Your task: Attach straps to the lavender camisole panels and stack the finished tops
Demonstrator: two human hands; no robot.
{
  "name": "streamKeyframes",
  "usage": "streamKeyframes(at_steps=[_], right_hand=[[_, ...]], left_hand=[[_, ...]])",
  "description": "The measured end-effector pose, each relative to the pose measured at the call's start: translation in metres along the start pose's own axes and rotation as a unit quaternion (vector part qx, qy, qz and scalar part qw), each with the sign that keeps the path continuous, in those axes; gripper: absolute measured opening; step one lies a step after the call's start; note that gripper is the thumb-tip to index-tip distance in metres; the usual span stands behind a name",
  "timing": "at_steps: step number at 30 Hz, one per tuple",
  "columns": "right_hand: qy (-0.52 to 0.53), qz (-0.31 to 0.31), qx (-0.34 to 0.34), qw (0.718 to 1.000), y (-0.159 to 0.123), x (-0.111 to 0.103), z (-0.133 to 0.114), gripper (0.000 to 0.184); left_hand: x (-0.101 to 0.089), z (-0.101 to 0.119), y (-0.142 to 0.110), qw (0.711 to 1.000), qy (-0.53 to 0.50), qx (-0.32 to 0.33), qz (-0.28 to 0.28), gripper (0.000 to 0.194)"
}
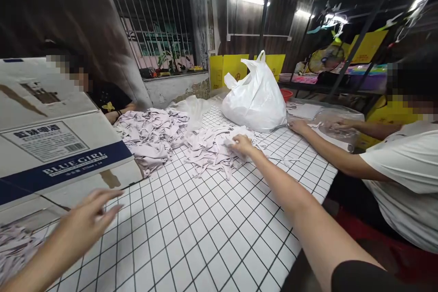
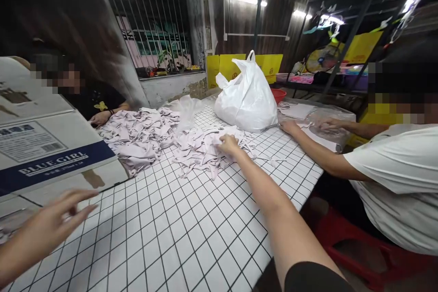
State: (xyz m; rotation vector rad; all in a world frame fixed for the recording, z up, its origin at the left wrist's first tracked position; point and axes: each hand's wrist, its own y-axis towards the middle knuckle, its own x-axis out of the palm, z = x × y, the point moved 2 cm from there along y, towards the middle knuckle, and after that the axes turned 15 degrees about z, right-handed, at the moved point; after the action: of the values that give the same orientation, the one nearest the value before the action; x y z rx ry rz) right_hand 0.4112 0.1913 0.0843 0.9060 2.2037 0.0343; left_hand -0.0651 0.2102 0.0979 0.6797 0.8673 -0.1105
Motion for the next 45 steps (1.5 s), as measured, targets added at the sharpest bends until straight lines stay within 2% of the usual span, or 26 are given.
streamKeyframes(at_steps=[3, 4, 6, 8, 10, 12, 16, 19, 22, 24, 26, 28, 30, 31, 33, 37, 40, 42, 43, 45], right_hand=[[0.135, -0.053, -0.02, 0.989, 0.012, -0.026, -0.018, 0.025], [0.207, -0.084, -0.029, 0.974, 0.012, -0.036, -0.031, 0.027], [0.343, -0.16, -0.045, 0.924, 0.006, -0.058, -0.064, 0.034], [0.412, -0.227, -0.054, 0.881, -0.011, -0.078, -0.102, 0.036], [0.428, -0.261, -0.056, 0.863, -0.035, -0.095, -0.136, 0.033], [0.419, -0.266, -0.045, 0.867, -0.06, -0.107, -0.161, 0.026], [0.382, -0.285, -0.014, 0.879, -0.096, -0.114, -0.185, 0.016], [0.34, -0.359, -0.026, 0.869, -0.108, -0.102, -0.189, 0.017], [0.28, -0.436, -0.054, 0.853, -0.117, -0.086, -0.192, 0.031], [0.229, -0.469, -0.063, 0.851, -0.123, -0.076, -0.195, 0.035], [0.176, -0.485, -0.066, 0.854, -0.129, -0.07, -0.199, 0.027], [0.153, -0.483, -0.069, 0.859, -0.133, -0.068, -0.204, 0.019], [0.18, -0.466, -0.066, 0.864, -0.134, -0.07, -0.209, 0.019], [0.201, -0.456, -0.061, 0.865, -0.134, -0.071, -0.21, 0.019], [0.233, -0.441, -0.042, 0.866, -0.13, -0.075, -0.208, 0.022], [0.293, -0.412, 0.011, 0.863, -0.116, -0.075, -0.182, 0.024], [0.303, -0.405, 0.048, 0.861, -0.111, -0.055, -0.148, 0.026], [0.257, -0.416, 0.06, 0.87, -0.118, -0.031, -0.121, 0.031], [0.219, -0.414, 0.054, 0.882, -0.124, -0.017, -0.107, 0.032], [0.116, -0.359, 0.009, 0.926, -0.143, 0.009, -0.079, 0.033]], left_hand=[[0.034, 0.059, 0.029, 0.998, -0.043, -0.005, -0.051, 0.041], [0.045, 0.083, 0.04, 0.995, -0.08, 0.002, -0.052, 0.043], [0.059, 0.131, 0.06, 0.987, -0.157, 0.02, -0.025, 0.047], [0.063, 0.168, 0.073, 0.97, -0.242, 0.027, 0.016, 0.063], [0.061, 0.19, 0.076, 0.94, -0.34, 0.03, 0.021, 0.083], [0.056, 0.196, 0.068, 0.9, -0.435, 0.02, -0.029, 0.083], [0.036, 0.174, 0.025, 0.83, -0.524, -0.089, -0.17, 0.038], [0.007, 0.149, -0.013, 0.795, -0.554, -0.178, -0.172, 0.03], [-0.024, 0.129, -0.042, 0.78, -0.564, -0.225, -0.152, 0.027], [-0.039, 0.119, -0.055, 0.787, -0.554, -0.232, -0.138, 0.023], [-0.046, 0.111, -0.065, 0.813, -0.526, -0.212, -0.13, 0.017], [-0.043, 0.105, -0.072, 0.862, -0.451, -0.173, -0.154, 0.01], [-0.034, 0.101, -0.078, 0.906, -0.364, -0.138, -0.166, 0.01], [-0.029, 0.098, -0.08, 0.917, -0.343, -0.128, -0.157, 0.012], [-0.024, 0.09, -0.085, 0.911, -0.369, -0.133, -0.124, 0.014], [-0.033, 0.062, -0.099, 0.841, -0.485, -0.207, -0.12, 0.023], [-0.042, 0.041, -0.105, 0.81, -0.506, -0.264, -0.132, 0.028], [-0.037, 0.033, -0.108, 0.814, -0.483, -0.272, -0.174, 0.03], [-0.03, 0.03, -0.109, 0.827, -0.456, -0.272, -0.188, 0.034], [-0.013, 0.025, -0.117, 0.878, -0.354, -0.282, -0.157, 0.047]])
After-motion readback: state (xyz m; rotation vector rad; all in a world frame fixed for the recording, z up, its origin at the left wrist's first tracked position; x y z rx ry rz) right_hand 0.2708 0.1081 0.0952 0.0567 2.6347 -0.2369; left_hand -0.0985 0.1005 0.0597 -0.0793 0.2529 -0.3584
